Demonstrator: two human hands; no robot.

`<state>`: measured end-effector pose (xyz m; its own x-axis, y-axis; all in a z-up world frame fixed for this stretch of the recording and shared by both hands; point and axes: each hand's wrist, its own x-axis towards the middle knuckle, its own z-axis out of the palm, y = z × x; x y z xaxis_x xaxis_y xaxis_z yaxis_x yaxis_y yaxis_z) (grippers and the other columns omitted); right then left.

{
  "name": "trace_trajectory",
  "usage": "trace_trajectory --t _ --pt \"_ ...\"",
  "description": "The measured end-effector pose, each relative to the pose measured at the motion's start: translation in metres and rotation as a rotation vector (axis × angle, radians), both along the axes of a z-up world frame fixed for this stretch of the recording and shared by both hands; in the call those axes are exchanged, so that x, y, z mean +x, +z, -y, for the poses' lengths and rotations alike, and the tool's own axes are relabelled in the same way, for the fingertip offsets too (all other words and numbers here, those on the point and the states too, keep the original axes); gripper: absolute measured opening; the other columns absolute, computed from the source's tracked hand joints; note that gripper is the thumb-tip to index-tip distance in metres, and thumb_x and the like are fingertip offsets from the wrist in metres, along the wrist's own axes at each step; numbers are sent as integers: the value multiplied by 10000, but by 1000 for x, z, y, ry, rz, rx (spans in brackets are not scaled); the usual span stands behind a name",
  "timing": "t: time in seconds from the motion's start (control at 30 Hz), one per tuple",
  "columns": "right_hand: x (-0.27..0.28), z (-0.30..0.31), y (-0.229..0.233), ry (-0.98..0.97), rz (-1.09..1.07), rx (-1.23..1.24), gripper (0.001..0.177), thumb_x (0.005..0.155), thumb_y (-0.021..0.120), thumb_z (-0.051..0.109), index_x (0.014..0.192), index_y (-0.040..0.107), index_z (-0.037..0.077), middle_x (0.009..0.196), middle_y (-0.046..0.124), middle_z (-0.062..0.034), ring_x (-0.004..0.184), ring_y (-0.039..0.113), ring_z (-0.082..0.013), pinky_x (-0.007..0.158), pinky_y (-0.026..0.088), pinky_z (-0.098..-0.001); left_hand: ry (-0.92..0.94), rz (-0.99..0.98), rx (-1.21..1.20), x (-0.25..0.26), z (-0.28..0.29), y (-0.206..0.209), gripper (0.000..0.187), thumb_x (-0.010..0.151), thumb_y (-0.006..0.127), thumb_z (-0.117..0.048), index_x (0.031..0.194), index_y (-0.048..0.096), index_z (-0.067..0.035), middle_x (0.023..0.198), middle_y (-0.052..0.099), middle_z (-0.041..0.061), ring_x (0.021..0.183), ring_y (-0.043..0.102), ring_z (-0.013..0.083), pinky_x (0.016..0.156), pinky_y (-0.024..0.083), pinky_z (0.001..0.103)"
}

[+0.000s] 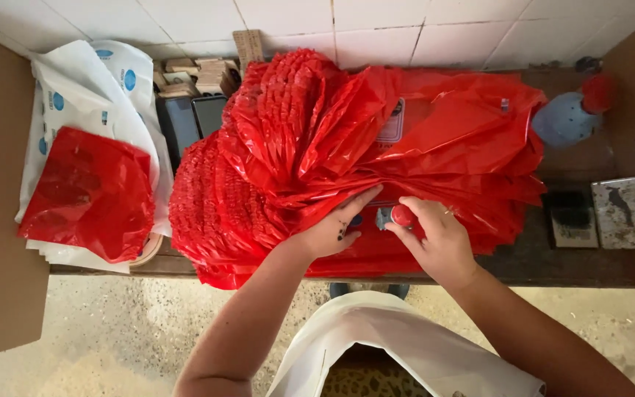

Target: Using a manual hand stamp to mark a stack of red plastic bags one by one.

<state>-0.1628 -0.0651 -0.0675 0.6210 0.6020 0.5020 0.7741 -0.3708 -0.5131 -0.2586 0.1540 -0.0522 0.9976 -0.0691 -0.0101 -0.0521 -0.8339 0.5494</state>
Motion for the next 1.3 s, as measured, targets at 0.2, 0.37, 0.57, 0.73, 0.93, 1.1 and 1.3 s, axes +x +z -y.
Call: trace_trajectory --t 0.2,0.37,0.57,0.73,0.93,1.1,1.3 --pt "1 -2 -11 13 -26 -15 421 871 827 332 1223 713 132 1109 742 -71 1053 721 -235 903 605 -336 -33 -84 -41 -5 -2 -13 803 908 725 -224 1604 326 -252 1534 505 164 1447 433 387 1216 305 576" --pt "4 26 41 -63 -448 307 516 840 862 99 1298 642 5 1157 714 -170 1059 705 -283 880 597 -351 -118 -130 -190 -8 -21 -3 498 888 726 -165 1338 516 -198 1485 517 102 1388 503 324 1157 408 505" --pt "-7 68 88 -155 -456 335 437 955 701 -62 1358 532 -44 1222 683 -215 1111 696 -265 959 585 -318 -201 -118 -148 2 -26 -6 266 833 780 -57 1063 666 -129 1440 496 73 1253 520 300 1029 445 353" --pt "-15 100 59 -262 -644 394 433 965 674 -17 1367 514 -20 1225 674 -231 1131 687 -284 1003 557 -358 -210 -38 -105 5 -26 -21 134 827 811 -46 892 709 -103 1325 579 68 1055 610 289 941 488 345" --pt "-26 109 41 -438 -787 350 478 922 721 0 1367 548 8 1187 657 -136 1077 643 -206 934 529 -309 -169 35 -254 3 -28 -25 174 933 692 -28 767 667 -74 1232 629 74 817 640 251 776 475 325" --pt "-35 100 43 -447 -757 194 481 873 770 65 1321 598 33 1220 664 -126 1070 640 -204 941 518 -307 -104 -53 -254 0 -29 -23 155 960 626 -62 872 734 -129 1376 636 33 1036 693 257 905 538 352" --pt "-38 86 43 -363 -678 17 527 831 807 99 1323 620 74 1133 765 -106 932 759 -193 774 615 -268 -144 131 -286 1 -26 6 124 1001 600 -64 878 604 -80 1033 640 38 738 606 207 683 498 314"
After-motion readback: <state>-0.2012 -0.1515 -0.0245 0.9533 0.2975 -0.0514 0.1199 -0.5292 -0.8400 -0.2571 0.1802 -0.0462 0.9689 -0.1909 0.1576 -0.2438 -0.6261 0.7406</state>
